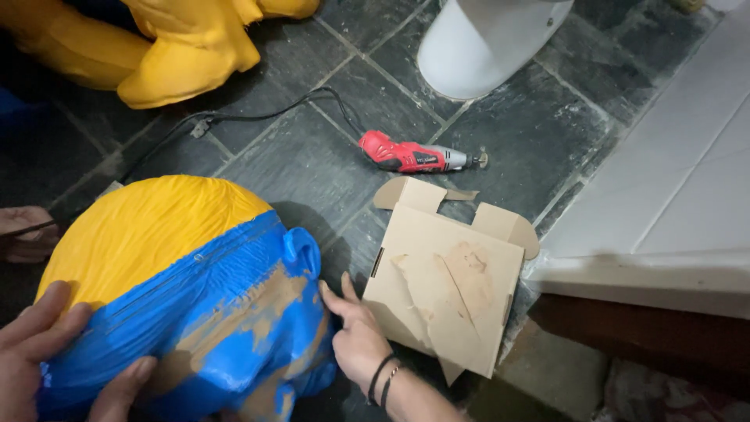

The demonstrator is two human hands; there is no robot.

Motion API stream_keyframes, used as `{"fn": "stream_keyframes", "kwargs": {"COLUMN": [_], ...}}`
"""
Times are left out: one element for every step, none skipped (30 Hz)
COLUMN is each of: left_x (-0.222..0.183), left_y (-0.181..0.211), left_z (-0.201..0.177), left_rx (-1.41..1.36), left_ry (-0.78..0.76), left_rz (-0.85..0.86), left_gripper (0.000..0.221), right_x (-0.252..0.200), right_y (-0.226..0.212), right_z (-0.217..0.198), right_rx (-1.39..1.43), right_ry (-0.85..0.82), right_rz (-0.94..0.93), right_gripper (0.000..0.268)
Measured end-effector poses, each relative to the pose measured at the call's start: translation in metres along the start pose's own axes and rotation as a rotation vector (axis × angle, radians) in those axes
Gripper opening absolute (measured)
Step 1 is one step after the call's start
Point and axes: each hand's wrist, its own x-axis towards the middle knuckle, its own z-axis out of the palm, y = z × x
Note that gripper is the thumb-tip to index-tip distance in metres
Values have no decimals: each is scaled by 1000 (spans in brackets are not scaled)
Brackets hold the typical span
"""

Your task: Sanding and finishing a blue mask prop using a rotary tool and sandpaper on a bathroom floor.

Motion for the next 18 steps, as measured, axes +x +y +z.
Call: {"fn": "stream_keyframes", "kwargs": {"left_x": [0,0,0,1,4,4,4,6,8,11,11,13,15,16,16,14,14,16], "left_y": [2,4,6,7,9,12,15,18,21,23,26,28,31,29,27,25,29,33], "left_z": [-1,0,0,0,-1,-3,-4,-5,-7,-7,-8,-8,-8,-9,-9,-10,-10,-11], "left_rx": [-74,-75,-62,-47,-47,-33,-19,-17,38,93,94,118,143,143,132,121,122,111], "left_ry": [4,6,12,19,21,10,-2,-2,-6,-10,-10,5,20,22,6,-10,-9,-6], "left_rz": [-8,-7,-4,-1,-1,-7,-13,-18,18,55,51,77,103,102,96,87,84,76], "left_gripper": [59,59,59,59,59,58,56,56,57,58,58,58,58,58,58,58,58,57], "right_x": [4,8,12,17,21,24,26,15,4,-6,-2,3,8,12,15,18,18,18], "right_y": [3,5,7,9,12,17,21,-7,-36,-65,-50,-36,-21,-18,-14,-10,-12,-15], "right_z": [-1,-4,-7,-8,-12,-16,-19,-22,-24,-27,-26,-26,-26,-24,-23,-22,-21,-20], "right_rx": [-138,-139,-230,-322,-323,-464,-604,-606,-742,-874,-876,-942,-1003,-1004,-1027,-1050,-1052,-1104], "right_ry": [1,2,-22,-47,-47,-9,29,24,-68,-160,-163,-108,-54,-54,-38,-24,-28,-27], "right_rz": [-22,-23,-77,-132,-134,-236,-339,-337,-166,6,7,-181,-373,-374,-410,-445,-445,-449], "right_gripper": [92,92,86,81,81,79,77,77,68,60,60,59,58,58,52,47,47,45]}}
